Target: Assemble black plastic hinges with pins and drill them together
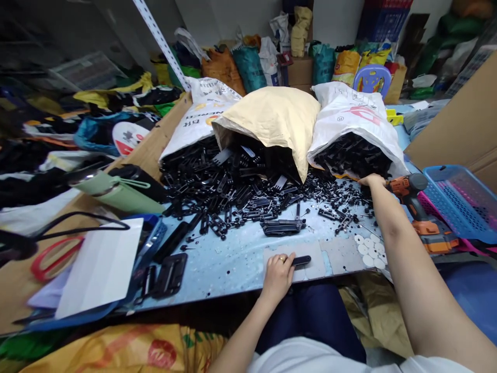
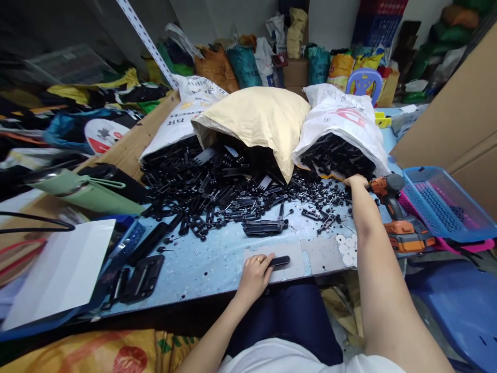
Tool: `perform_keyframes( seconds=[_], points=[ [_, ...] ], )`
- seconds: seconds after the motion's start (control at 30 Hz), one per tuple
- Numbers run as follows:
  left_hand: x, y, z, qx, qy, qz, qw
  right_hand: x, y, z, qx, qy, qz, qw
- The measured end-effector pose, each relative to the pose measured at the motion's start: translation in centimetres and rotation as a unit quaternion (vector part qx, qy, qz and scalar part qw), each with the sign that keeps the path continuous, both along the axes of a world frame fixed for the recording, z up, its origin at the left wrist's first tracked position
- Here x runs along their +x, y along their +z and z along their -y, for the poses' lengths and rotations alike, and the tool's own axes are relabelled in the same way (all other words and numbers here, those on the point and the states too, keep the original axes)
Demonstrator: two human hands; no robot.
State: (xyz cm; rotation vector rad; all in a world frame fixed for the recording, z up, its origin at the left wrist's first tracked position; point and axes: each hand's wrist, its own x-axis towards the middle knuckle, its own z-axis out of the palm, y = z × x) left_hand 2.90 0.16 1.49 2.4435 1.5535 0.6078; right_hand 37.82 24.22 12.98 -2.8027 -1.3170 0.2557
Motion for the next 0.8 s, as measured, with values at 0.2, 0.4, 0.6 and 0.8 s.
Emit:
perform_keyframes(
  seconds=[0.2,0.4,0.6,0.8],
  points=[
    [-0.1,1.1,0.0,-0.031,-0.008,-0.013,0.999,-2.8,1.6,5.1,-0.123,0.08,0.055,0.988],
    [-1.1,2.6,-0.3,-0.05,0.017,-0.028,0.998,-4.6,1.6,11.2,-0.055,0.161,0.099,0.98],
    [0.3,3.8,0.2,-0.113,0.034,0.218,0.969,-9.3,0.2,17.3,0.137,0.28,-0.186,0.932],
    [3.1,6.5,0.3,-0.393,0.059,0.622,0.675,-16.9,-3.2,23.7,0.156,0.411,-0.411,0.799]
  ],
)
